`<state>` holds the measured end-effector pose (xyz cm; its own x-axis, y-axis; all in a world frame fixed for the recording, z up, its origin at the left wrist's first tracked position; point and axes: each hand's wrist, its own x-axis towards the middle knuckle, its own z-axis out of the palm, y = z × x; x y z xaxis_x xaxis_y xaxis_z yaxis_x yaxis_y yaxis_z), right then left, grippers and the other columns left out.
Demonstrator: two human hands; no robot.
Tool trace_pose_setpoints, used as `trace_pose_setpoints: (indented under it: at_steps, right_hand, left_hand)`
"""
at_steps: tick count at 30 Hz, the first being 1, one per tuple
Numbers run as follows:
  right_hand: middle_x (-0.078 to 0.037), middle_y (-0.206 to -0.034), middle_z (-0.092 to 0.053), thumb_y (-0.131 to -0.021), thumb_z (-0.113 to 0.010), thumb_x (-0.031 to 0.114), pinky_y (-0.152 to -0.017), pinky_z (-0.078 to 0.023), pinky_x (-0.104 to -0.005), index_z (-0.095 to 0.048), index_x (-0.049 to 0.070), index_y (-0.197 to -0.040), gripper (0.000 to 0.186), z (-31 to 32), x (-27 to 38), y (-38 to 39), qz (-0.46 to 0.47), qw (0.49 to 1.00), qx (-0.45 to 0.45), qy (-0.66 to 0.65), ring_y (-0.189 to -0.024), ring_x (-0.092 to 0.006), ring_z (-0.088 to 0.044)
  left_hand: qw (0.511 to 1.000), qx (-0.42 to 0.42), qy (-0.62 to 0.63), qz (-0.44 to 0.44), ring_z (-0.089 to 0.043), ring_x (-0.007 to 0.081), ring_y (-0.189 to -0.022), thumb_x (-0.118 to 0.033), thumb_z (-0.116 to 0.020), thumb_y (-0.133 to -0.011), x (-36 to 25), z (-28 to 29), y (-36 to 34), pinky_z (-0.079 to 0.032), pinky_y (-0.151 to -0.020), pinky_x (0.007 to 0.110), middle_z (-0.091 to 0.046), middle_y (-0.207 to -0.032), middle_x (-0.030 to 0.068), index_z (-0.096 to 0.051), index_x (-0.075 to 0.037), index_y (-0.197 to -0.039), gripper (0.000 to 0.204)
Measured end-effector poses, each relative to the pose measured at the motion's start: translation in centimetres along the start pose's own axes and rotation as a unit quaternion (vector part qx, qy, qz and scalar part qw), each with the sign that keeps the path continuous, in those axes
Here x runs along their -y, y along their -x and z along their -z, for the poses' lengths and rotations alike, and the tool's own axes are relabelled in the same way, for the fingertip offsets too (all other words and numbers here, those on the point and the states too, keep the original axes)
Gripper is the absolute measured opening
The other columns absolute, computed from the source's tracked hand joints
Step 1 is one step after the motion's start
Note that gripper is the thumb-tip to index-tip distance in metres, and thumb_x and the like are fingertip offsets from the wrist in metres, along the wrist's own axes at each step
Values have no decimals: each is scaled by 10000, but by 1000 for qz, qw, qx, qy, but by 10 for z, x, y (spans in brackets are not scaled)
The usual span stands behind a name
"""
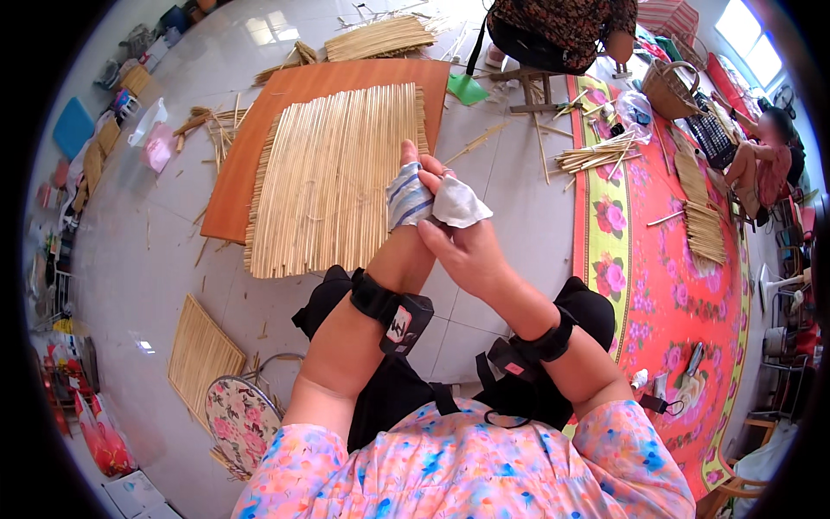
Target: The person is sewing together bamboo strips with a needle and thread to assemble a mat. They pass the needle through the strips and pull the thread to secure them in a row.
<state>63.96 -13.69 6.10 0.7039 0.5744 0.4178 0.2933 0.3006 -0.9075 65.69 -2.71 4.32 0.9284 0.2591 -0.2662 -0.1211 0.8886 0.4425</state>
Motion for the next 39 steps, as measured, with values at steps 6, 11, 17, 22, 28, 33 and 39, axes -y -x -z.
trace_pose_setpoints:
  at_steps: [6,11,17,22,28,33,39]
  right_hand:
    - [-144,-1141,-614,-774,-630,61,-895,-488,-419,-618,33,-1079,307,26,17,-20,277,838,-88,462,-1059,-354,-585]
    - [-148,-1259,-563,-800,-625,111,-955,-456,-419,-601,38,-1143,352,48,0,-27,22,841,-196,503,-1211,-347,-489]
    - [-115,-1393,-453,-877,-575,287,-1036,-379,-393,-522,108,-1284,448,47,-19,-17,-223,834,-27,505,-1322,-281,-381]
    - [-91,-1416,-430,-909,-519,381,-1069,-327,-378,-493,142,-1316,473,38,-56,-11,-176,954,-167,-175,-1353,-243,-339]
    - [-64,-1427,-417,-965,-469,362,-1071,-320,-371,-460,151,-1358,446,41,-74,-10,-93,890,-66,-442,-1346,-212,-360]
    - [-104,-1378,-465,-971,-487,221,-1013,-403,-405,-383,83,-1408,471,39,-29,-20,-176,975,-82,104,-1227,-300,-491]
    - [-141,-1251,-558,-1010,-394,394,-917,-465,-397,-337,92,-1421,513,16,-23,-14,-248,889,-120,-365,-1113,-271,-565]
  left_hand:
    - [999,11,27,20,-620,228,-816,-597,-384,-966,5,13,-5,-520,-737,365,-643,-860,64,-599,-125,-925,520]
    - [993,58,-58,-89,-628,272,-1014,-563,-338,-989,16,-21,31,-518,-897,418,-652,-1107,106,-569,-71,-1150,567]
    - [527,187,-678,-477,-520,302,-1203,-325,-585,-831,50,-30,50,-358,-1027,486,-596,-1220,123,-668,-110,-1121,370]
    - [496,168,-753,-398,-437,315,-1276,-322,-603,-810,48,-23,44,-274,-1039,584,-574,-1263,97,-744,-186,-935,232]
    - [646,149,-625,-412,-508,397,-1167,-313,-594,-826,43,-14,13,-382,-1007,493,-580,-1188,229,-736,-143,-1009,288]
    - [796,132,-511,-298,-443,355,-1261,-427,-496,-938,8,-11,2,-348,-1056,423,-528,-1289,189,-565,-80,-1262,480]
    - [593,139,-635,-475,-504,319,-1226,-467,-467,-967,35,-9,3,-401,-1009,377,-552,-1278,202,-491,-101,-1368,543]
